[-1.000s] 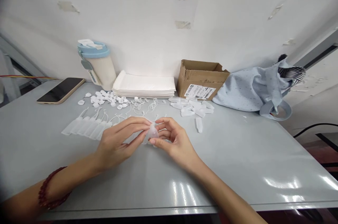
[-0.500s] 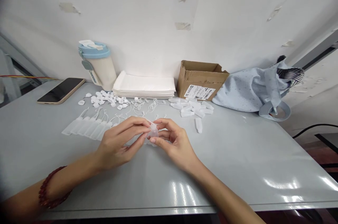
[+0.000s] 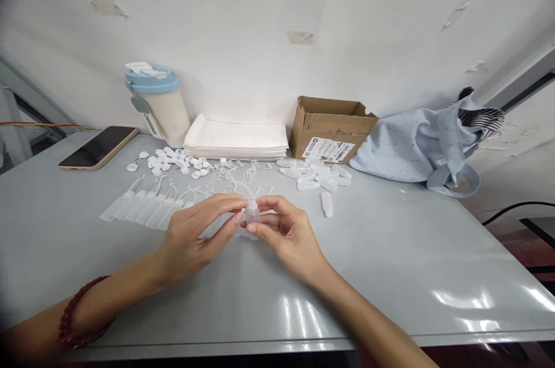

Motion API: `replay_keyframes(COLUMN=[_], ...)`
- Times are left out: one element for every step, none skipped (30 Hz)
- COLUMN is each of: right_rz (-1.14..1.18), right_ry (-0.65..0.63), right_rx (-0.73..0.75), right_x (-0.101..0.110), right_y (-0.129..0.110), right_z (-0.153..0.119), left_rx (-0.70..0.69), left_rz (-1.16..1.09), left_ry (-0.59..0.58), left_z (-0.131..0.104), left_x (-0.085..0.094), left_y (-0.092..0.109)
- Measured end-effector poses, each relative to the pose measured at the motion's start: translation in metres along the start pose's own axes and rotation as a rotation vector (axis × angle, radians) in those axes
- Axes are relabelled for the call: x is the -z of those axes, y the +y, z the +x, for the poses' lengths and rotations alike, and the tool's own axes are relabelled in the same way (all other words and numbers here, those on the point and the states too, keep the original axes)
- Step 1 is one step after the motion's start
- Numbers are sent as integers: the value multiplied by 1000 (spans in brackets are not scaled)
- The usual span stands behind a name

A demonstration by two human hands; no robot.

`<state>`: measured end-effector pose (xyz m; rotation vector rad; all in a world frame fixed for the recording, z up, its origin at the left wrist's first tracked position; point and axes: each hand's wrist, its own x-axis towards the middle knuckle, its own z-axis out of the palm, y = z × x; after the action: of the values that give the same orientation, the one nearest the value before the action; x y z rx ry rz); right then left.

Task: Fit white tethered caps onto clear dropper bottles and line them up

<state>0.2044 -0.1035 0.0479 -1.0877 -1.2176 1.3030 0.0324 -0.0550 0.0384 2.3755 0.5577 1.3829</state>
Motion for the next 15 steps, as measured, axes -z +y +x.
replay_keyframes(right_rz=[5, 7, 6, 2, -4, -14, -26, -40, -52, -61, -66, -68, -67, -65, -62], right_ry=[4, 8, 12, 18, 27, 34, 42, 47, 51, 53, 54, 58, 63, 69, 74], right_rx=[4, 6, 8, 10, 14, 19, 25, 31, 38, 48, 55, 60, 62, 60, 55], right_x=[0, 0, 1, 1, 1, 2, 2, 2, 2, 2, 2, 2, 2, 2, 2], right_y=[0, 1, 1, 2, 2, 3, 3, 4, 4, 4, 4, 4, 3, 3, 2], right_z=[0, 0, 1, 1, 1, 1, 1, 1, 1, 1, 1, 2, 2, 2, 2], left_rx=[-9, -23, -38, -52, -65, -77, -89, -102, -118, -137, -155, -175, -194, -213, -228], left_rz=[-2, -1, 2, 9, 21, 37, 57, 80, 105, 130, 154, 176, 195, 208, 217], left_ry=[0, 2, 4, 4, 3, -1, -5, -8, -8, -6, -5, -7, -12, -19, -28], left_z=[0, 0, 0, -1, -1, -1, -1, -1, -2, -2, -3, -4, -4, -5, -5], left_x=[0, -1, -1, -2, -2, -2, -2, -2, -2, -2, -2, -2, -2, -2, -2], left_y=[0, 0, 0, -1, -1, -2, -2, -3, -3, -4, -5, -6, -7, -8, -8])
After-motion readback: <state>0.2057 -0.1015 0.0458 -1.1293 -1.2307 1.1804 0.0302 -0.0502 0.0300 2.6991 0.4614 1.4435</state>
